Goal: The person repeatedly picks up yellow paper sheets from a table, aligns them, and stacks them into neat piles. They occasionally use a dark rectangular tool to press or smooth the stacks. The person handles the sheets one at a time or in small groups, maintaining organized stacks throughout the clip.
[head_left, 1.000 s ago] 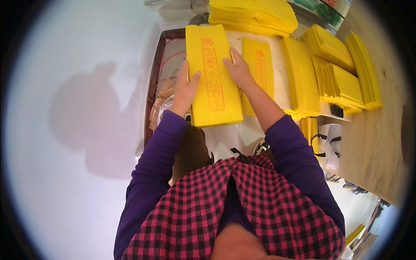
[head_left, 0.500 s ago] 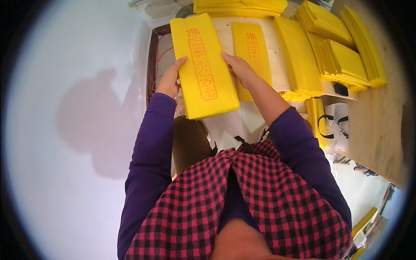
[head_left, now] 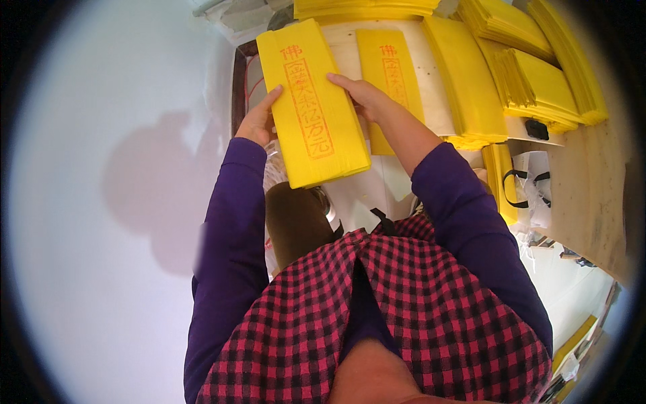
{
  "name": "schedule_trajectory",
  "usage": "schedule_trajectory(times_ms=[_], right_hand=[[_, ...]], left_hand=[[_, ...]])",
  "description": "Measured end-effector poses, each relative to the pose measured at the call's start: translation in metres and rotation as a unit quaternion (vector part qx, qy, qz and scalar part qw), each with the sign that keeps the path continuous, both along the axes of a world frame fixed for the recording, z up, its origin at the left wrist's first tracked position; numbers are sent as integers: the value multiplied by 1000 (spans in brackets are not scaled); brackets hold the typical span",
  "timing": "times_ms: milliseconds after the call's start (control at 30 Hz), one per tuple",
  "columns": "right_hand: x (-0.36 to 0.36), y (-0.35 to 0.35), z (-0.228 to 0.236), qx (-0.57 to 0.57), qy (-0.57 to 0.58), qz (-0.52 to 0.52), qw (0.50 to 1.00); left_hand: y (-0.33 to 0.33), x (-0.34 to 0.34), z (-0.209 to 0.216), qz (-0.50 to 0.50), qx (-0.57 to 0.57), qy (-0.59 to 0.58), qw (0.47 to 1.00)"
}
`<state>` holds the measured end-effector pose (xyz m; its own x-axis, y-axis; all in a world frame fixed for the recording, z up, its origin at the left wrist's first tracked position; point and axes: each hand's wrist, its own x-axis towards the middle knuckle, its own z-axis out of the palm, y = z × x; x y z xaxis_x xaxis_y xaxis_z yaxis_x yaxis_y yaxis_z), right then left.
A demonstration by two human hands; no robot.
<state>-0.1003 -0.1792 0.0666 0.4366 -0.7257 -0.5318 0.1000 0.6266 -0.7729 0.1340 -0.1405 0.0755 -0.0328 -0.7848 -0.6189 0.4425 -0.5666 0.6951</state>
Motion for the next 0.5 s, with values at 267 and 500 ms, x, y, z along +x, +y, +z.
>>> schedule_trajectory(times_ms=[267, 500], right_hand=[[5, -13, -20, 5, -35, -8, 999], [7, -8, -14, 10, -45, -19, 999]], left_hand=[[-3, -2, -1, -8, -37, 73, 997], [-1, -7, 5, 5, -33, 107, 994]])
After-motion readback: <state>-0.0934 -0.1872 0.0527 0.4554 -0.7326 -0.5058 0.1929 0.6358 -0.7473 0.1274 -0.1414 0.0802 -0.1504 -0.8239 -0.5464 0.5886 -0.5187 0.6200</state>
